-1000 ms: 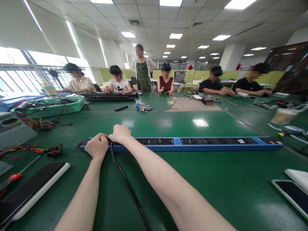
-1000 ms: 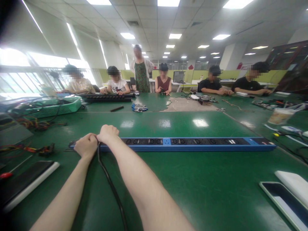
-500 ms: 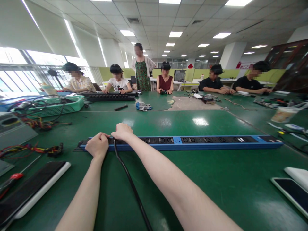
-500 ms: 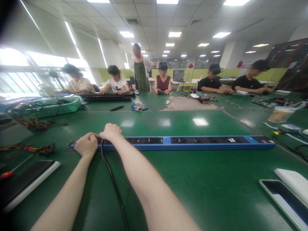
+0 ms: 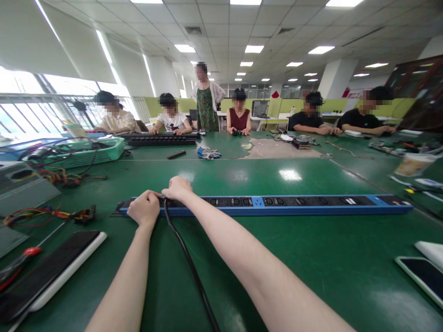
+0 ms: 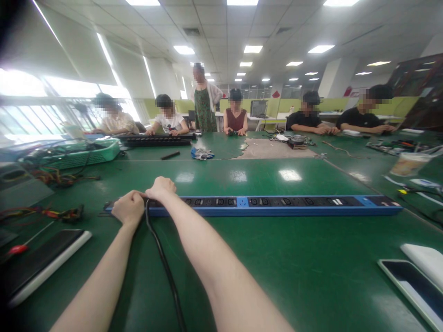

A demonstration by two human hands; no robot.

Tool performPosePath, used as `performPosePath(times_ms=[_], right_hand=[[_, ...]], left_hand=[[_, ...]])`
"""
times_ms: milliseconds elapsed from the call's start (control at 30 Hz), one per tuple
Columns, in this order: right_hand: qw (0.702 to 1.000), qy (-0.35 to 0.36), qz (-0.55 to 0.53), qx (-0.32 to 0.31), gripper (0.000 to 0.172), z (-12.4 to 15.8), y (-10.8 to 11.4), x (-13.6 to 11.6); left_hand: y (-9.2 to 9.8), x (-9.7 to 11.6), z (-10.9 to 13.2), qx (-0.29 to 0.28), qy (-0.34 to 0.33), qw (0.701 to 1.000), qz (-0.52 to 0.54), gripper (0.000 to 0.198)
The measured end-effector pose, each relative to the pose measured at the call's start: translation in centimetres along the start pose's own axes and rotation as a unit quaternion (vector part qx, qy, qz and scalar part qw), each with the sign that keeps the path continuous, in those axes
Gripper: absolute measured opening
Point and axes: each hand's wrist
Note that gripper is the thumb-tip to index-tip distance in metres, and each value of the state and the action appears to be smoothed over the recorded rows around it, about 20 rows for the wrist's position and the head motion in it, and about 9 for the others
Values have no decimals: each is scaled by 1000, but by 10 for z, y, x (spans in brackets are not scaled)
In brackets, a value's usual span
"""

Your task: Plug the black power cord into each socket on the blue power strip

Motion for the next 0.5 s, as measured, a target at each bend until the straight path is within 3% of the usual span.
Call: performPosePath(times_ms=[200, 500], right_hand=[[998, 52, 12, 14, 29, 5, -1, 0], [995, 94, 37, 24, 31, 16, -3, -1]], left_hand=[[-2, 0, -1, 11, 1, 1000, -4, 34], [1, 1, -2, 4, 3, 1000, -5, 35]])
Point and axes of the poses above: each hand's wrist, its own z-axis away from the middle knuckle, its own y-axis out of the back of the hand, x = y × z, and after that the axes turned 6 degrees about -y, right-handed
